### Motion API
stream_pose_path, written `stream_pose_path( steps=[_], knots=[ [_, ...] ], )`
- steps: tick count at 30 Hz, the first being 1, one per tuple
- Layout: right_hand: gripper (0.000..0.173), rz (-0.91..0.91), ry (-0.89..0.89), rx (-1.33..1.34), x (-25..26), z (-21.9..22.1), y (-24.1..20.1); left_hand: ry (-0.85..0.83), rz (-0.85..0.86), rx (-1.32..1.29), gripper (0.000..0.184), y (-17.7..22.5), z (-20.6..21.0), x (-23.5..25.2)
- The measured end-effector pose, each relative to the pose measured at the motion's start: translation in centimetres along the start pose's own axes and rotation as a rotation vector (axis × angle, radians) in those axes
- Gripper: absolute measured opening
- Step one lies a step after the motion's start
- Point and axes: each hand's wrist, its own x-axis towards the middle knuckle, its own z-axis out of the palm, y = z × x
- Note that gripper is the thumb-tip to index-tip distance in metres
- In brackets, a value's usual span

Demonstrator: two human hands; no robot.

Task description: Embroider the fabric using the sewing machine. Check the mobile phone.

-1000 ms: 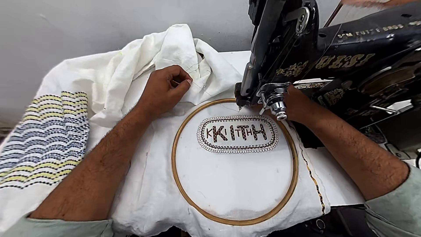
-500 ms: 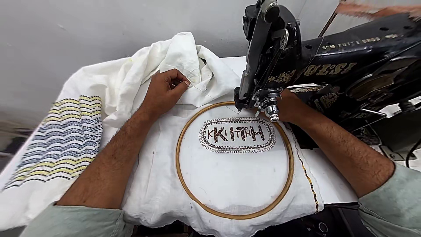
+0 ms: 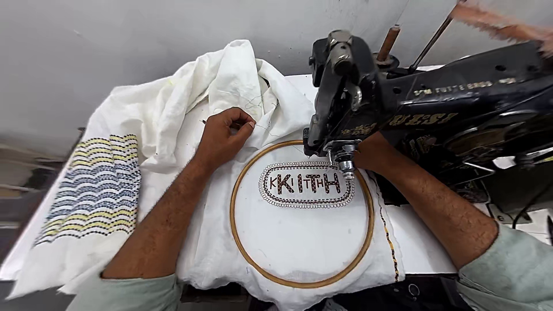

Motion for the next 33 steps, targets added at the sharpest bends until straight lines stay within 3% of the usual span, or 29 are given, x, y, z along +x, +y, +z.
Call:
stream_pose_path(
  steps=[5, 16, 24, 30, 33],
  knots=[
    [0.029, 0.110, -0.141, 0.007, 0.4, -1.0, -0.4, -0.009, -0.017, -0.007, 0.019, -0.4, -0.3, 0.3],
    [0.029, -0.029, 0.018, 0.041, 1.2, 1.0, 1.4, 0.058, -0.064, 0.004, 0.016, -1.7, -0.8, 1.0],
    [0.035, 0.057, -0.079, 0.011, 1.0, 0.2, 0.6, -0.017, -0.068, 0.013, 0.015, -1.8, -1.2, 1.6],
    [0.021, -0.089, 0.142, 0.091, 0.5, 1.1, 1.1, -0.069, -0.049, 0.040, 0.017, -1.6, -1.7, 1.7],
    [0.020, -0.108, 0.163, 0.104, 0.4, 1.5, 1.3, -0.069, -0.028, 0.054, 0.017, -1.7, -1.7, 1.5]
  ],
)
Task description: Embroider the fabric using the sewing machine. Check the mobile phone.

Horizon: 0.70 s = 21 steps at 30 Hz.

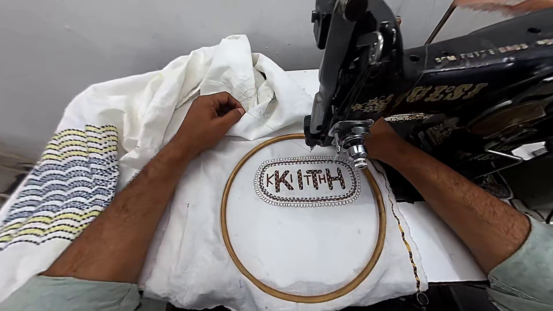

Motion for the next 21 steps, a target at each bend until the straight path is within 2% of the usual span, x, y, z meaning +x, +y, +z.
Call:
stream_pose_path(
  steps=[3, 5, 7, 9, 10, 11, 12, 14, 16, 18, 21],
  knots=[
    [0.019, 0.119, -0.116, -0.018, -0.1, -0.7, -0.7, 0.097, 0.105, 0.036, 0.025, 0.5, 0.5, -0.4],
    [0.020, 0.160, -0.194, -0.070, -0.1, -1.3, -1.5, 0.192, 0.197, -0.063, 0.028, 1.8, 1.0, -0.7],
    [0.023, 0.200, -0.244, -0.103, -0.1, -1.6, -1.8, 0.244, 0.214, -0.406, 0.020, 4.4, 1.5, -1.3],
    [0.025, 0.229, -0.257, -0.112, 0.0, -1.6, -1.8, 0.210, 0.108, -0.862, 0.021, 7.5, 2.1, -2.3],
    [0.024, 0.226, -0.244, -0.112, 0.1, -1.5, -1.7, 0.155, 0.070, -0.986, 0.024, 8.4, 2.4, -2.8],
    [0.024, 0.248, -0.243, -0.099, 0.1, -1.5, -1.9, 0.107, 0.059, -1.001, 0.025, 8.9, 2.8, -3.1],
    [0.024, 0.259, -0.227, -0.091, 0.0, -1.4, -2.0, 0.067, 0.078, -0.914, 0.022, 9.0, 3.4, -3.3],
    [0.019, 0.243, -0.179, -0.080, -0.2, -1.4, -2.4, -0.022, 0.188, -0.416, 0.018, 8.5, 4.1, -3.8],
    [0.018, 0.242, -0.172, -0.121, -0.3, -1.6, -3.0, -0.163, 0.305, 0.107, 0.033, 8.4, 4.4, -4.4],
    [0.017, 0.230, -0.156, -0.159, -0.5, -1.6, -3.3, -0.281, 0.359, 0.307, 0.041, 8.8, 4.7, -4.9],
    [0.016, 0.181, -0.086, -0.155, -1.0, -1.4, -3.6, -0.298, 0.407, 0.469, 0.050, 9.1, 4.7, -5.5]
  ],
)
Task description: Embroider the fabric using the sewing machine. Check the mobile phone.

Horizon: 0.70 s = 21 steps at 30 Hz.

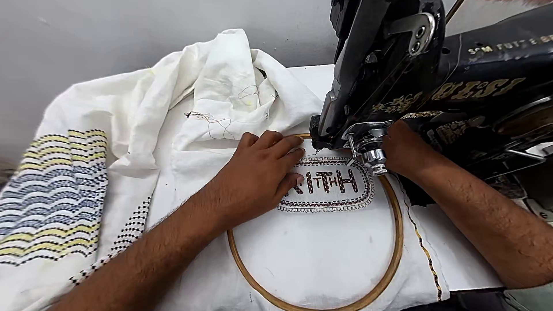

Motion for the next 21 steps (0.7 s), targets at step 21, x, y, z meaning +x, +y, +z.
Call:
stream_pose_path(
  steps=[21],
  knots=[
    [0.021, 0.037, 0.128, 0.095, -0.9, 1.0, 0.1, -0.117, -0.096, -0.044, 0.061, 0.6, 0.0, -0.7]
  ],
)
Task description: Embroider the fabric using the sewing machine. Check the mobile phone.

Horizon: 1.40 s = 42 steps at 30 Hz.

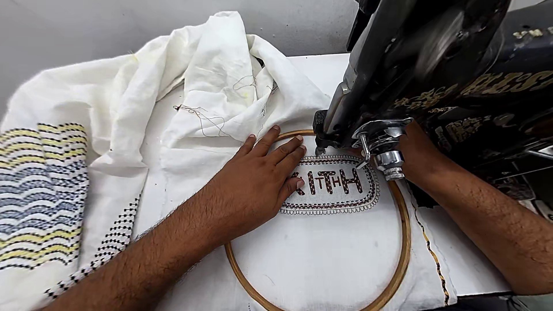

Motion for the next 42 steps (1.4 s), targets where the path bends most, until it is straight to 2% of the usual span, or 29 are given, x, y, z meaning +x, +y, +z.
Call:
stream_pose_path(
  steps=[4, 9, 25, 34, 42],
  knots=[
    [0.025, -0.114, 0.040, 0.004, 0.15, 0.53, 1.11, 0.007, 0.003, 0.002, 0.060, 0.01, -0.02, -0.02],
    [0.022, -0.067, 0.015, -0.011, 0.11, 0.26, 0.64, -0.003, -0.001, 0.008, 0.060, 0.07, -0.12, -0.03],
    [0.019, -0.077, 0.034, 0.019, 0.18, 0.40, 0.74, -0.027, -0.005, -0.003, 0.060, 0.14, -0.27, -0.13],
    [0.025, -0.109, 0.034, -0.016, 0.10, 0.52, 1.03, -0.012, 0.004, -0.008, 0.060, 0.01, -0.18, -0.07],
    [0.020, -0.079, 0.030, -0.005, 0.11, 0.53, 0.82, 0.003, 0.006, -0.007, 0.060, -0.03, -0.10, -0.06]
  ],
)
